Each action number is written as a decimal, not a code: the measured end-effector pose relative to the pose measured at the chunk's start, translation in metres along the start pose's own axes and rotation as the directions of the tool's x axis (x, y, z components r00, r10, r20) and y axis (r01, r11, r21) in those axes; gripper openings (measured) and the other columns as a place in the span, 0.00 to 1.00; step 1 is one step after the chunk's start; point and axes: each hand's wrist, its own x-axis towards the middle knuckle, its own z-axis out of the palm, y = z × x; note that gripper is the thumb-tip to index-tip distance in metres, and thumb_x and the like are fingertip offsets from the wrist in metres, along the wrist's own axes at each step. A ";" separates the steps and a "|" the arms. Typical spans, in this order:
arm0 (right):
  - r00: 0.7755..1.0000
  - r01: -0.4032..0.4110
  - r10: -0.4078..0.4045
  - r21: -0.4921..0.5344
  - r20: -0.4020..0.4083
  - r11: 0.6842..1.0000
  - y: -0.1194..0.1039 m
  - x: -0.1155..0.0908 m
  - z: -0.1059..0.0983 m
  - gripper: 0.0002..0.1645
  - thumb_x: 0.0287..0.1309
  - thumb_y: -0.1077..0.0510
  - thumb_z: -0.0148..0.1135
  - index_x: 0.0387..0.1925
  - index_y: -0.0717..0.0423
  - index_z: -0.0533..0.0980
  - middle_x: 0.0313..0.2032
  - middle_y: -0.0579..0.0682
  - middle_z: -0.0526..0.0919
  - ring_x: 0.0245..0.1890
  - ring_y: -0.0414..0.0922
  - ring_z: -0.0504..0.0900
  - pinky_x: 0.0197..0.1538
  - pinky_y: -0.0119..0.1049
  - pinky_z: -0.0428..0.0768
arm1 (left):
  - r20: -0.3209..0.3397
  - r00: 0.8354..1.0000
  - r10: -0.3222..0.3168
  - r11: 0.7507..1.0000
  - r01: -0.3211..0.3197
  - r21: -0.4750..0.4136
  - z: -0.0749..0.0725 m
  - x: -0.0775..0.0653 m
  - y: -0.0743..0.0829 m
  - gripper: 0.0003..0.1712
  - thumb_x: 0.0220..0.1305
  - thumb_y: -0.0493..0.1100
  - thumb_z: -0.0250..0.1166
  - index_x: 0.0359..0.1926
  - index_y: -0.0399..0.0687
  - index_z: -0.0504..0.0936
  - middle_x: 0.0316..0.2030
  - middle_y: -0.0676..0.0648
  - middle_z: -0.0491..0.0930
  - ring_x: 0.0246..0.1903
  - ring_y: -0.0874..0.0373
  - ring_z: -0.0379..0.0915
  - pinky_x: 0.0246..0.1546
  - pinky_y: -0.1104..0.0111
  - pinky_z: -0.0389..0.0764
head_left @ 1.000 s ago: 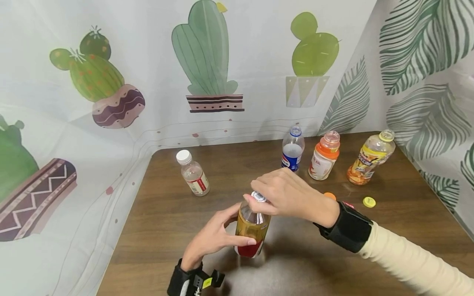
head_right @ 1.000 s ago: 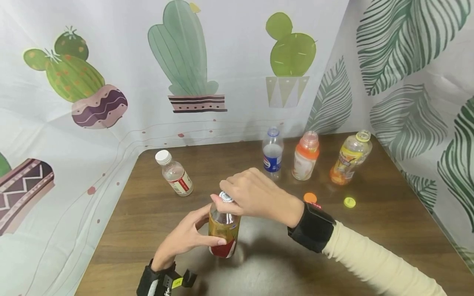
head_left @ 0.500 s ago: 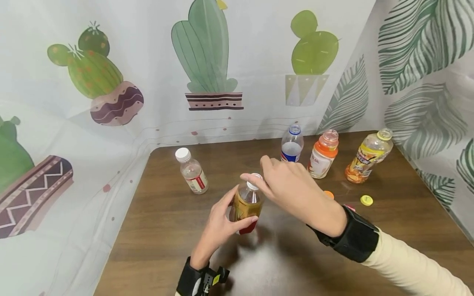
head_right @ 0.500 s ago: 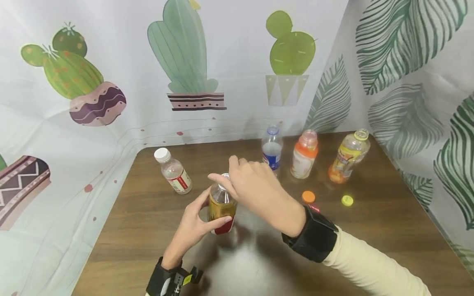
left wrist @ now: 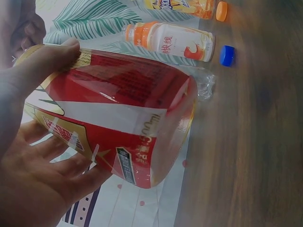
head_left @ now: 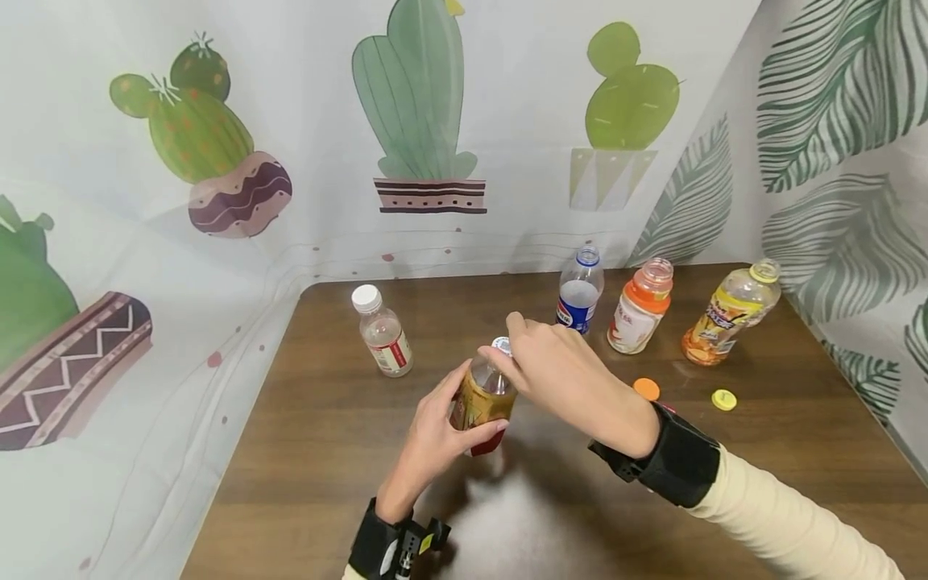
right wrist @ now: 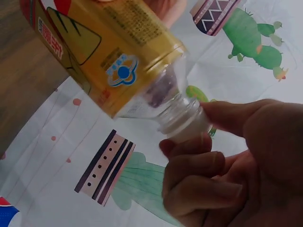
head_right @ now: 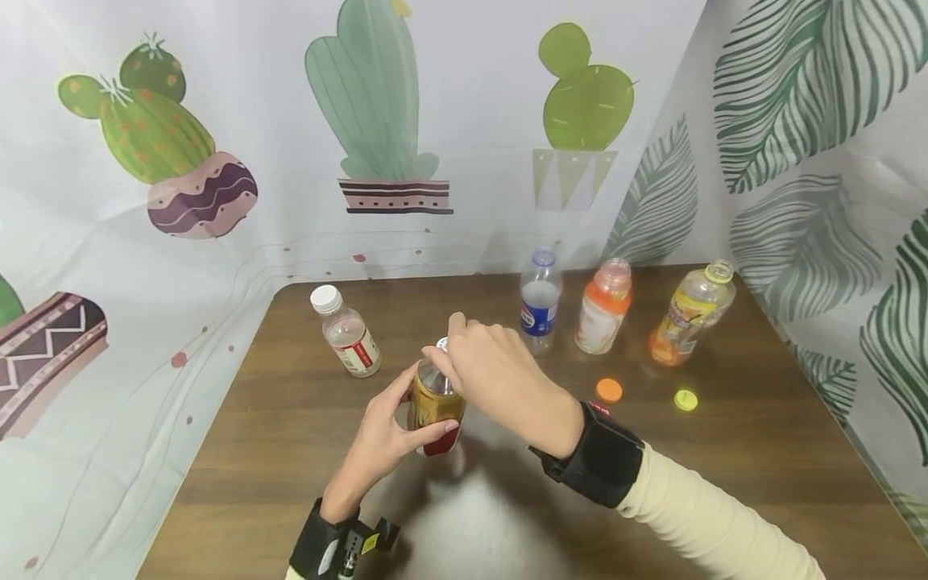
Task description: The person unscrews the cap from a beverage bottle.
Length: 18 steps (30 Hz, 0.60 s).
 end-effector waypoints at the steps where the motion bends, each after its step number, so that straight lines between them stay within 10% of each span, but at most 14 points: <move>1: 1.000 0.017 -0.017 0.009 -0.001 1.000 0.002 0.001 0.000 0.21 0.68 0.47 0.60 0.30 0.61 0.70 0.16 0.44 0.66 0.13 0.40 0.68 0.17 0.31 0.63 | 0.003 1.000 0.001 1.000 -0.001 -0.006 -0.001 0.000 0.000 0.47 0.51 0.54 0.78 0.71 0.62 0.67 0.57 0.52 0.79 0.50 0.59 0.78 0.47 0.60 0.82; 18: 0.951 0.225 -0.244 0.116 0.192 0.968 0.014 0.000 -0.024 0.13 0.69 0.50 0.59 0.40 0.54 0.68 0.29 0.43 0.69 0.26 0.39 0.69 0.27 0.30 0.70 | 0.122 0.992 -0.022 0.990 0.038 -0.134 -0.007 -0.001 0.001 0.46 0.51 0.54 0.78 0.69 0.71 0.66 0.55 0.60 0.80 0.51 0.62 0.78 0.52 0.62 0.80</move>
